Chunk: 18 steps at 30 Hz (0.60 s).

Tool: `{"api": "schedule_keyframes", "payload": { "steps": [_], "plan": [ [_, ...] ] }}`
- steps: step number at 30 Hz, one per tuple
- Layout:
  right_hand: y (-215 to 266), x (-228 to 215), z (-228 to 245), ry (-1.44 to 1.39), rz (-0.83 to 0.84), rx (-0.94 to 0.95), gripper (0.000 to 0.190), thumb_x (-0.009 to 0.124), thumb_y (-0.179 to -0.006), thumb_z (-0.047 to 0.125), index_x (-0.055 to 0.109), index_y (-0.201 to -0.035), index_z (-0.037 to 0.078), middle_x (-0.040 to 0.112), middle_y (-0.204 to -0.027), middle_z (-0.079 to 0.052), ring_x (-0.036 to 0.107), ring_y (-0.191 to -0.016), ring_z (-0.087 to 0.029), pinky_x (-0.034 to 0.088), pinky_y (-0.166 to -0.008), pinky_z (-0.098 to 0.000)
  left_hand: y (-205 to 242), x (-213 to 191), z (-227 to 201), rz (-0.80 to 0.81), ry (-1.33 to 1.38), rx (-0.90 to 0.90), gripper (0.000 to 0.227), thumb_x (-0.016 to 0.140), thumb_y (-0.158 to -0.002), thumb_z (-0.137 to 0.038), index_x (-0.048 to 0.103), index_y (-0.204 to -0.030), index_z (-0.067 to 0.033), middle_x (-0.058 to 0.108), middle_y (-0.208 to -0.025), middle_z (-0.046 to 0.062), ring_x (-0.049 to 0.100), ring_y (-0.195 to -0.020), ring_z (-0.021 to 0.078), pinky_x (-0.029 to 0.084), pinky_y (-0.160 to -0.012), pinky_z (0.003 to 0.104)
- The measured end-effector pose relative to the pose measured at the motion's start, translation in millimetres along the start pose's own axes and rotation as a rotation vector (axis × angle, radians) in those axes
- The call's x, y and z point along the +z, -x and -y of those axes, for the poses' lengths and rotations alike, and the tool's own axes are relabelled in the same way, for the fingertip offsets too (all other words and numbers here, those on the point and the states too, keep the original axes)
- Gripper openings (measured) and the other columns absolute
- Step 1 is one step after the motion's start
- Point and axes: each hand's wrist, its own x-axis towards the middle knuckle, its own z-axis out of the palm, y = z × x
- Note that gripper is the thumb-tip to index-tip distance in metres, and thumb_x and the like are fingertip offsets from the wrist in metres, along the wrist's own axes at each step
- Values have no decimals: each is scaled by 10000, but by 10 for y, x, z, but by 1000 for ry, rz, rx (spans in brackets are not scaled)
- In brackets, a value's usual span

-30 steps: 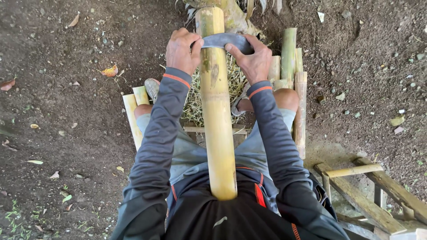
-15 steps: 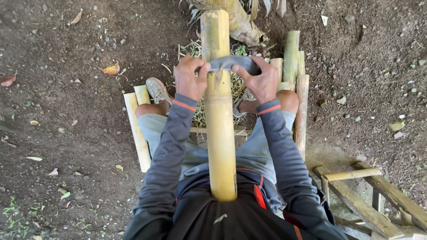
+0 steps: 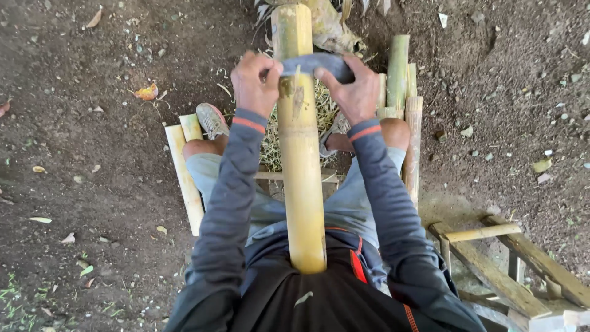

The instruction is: Scraping and shaping the outer surface of a bamboo pole using a curved blade.

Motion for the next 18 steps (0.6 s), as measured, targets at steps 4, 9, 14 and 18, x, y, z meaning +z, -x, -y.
{"api": "schedule_keyframes", "payload": {
  "steps": [4, 9, 14, 18],
  "plan": [
    [23, -163, -9, -36, 104, -38, 507, 911, -823, 459, 747, -993, 10, 730, -770, -124, 717, -658, -235, 569, -654, -365, 302, -82, -220, -26, 52, -109, 120, 781, -864, -20, 664, -839, -14, 597, -786, 87, 596, -630, 198, 468, -576, 345],
    [-114, -64, -33, 24, 109, -46, 439, 922, -810, 399, 765, -985, 28, 739, -782, -127, 730, -677, -226, 580, -671, -363, 232, 34, -63, -79, 79, -63, 123, 770, -893, -44, 659, -850, -15, 601, -791, 91, 593, -649, 196, 464, -586, 343],
    [65, -35, -18, -23, -31, -60, 437, 911, -806, 370, 749, -1016, 23, 736, -805, -147, 742, -699, -242, 590, -683, -360, 180, -10, -146, -42, 54, -54, 140, 774, -890, -40, 646, -841, -11, 588, -787, 103, 583, -648, 216, 460, -590, 352],
    [171, -5, -50, -41, -5, 7, 424, 911, -807, 372, 742, -981, 25, 728, -781, -152, 729, -678, -264, 575, -656, -374, 322, -38, -241, -73, 51, -29, 124, 758, -886, -26, 638, -857, -12, 596, -807, 104, 593, -709, 244, 482, -645, 363]
  ]
}}
